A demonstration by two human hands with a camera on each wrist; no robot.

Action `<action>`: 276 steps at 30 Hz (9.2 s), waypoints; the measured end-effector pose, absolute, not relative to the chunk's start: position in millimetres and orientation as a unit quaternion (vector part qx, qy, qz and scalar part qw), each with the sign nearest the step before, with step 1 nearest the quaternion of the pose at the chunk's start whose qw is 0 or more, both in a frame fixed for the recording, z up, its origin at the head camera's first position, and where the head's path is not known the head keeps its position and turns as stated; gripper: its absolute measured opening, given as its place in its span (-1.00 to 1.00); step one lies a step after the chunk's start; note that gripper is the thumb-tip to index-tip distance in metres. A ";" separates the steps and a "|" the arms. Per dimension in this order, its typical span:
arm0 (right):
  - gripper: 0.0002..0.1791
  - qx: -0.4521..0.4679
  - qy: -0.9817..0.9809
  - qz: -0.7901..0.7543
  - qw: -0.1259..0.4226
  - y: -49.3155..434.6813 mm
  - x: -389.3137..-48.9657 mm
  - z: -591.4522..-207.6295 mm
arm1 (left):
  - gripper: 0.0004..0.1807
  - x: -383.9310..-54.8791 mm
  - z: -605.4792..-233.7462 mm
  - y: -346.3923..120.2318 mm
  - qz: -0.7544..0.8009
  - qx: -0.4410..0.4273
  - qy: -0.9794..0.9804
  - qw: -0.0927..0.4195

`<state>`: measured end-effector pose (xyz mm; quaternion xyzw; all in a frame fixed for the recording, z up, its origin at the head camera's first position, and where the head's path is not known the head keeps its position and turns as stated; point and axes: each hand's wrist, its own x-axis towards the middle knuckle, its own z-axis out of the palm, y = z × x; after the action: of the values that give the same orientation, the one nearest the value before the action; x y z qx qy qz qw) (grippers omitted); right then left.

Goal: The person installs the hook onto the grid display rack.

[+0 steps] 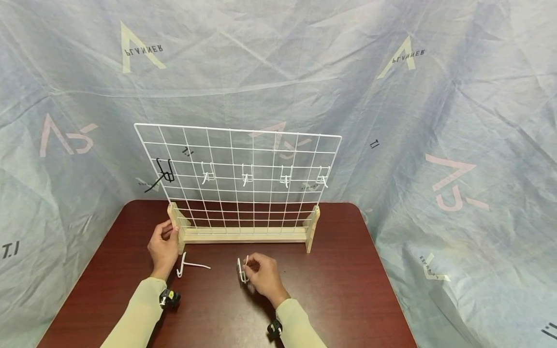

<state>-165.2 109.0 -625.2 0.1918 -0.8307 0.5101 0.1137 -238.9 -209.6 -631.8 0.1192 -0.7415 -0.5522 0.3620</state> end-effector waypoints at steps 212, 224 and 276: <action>-0.81 0.297 -0.912 0.281 -0.006 -23.6 -216.0 -629.9 | -0.65 -234.8 -634.8 -228.0 -0.557 0.090 -0.765 0.310; -0.84 0.288 -0.920 0.265 0.006 -31.7 -216.0 -646.8 | -0.66 -239.6 -636.7 -223.4 -0.559 0.078 -0.770 0.299; -0.87 0.211 -0.852 0.477 0.051 -6.4 -201.5 -645.5 | -0.65 -233.5 -631.8 -225.1 -0.559 0.083 -0.765 0.310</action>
<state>-201.5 -6.4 -645.5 0.2115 -0.8518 0.4766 0.0507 -233.5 -225.1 -631.8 0.0828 -0.7646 -0.5590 0.3099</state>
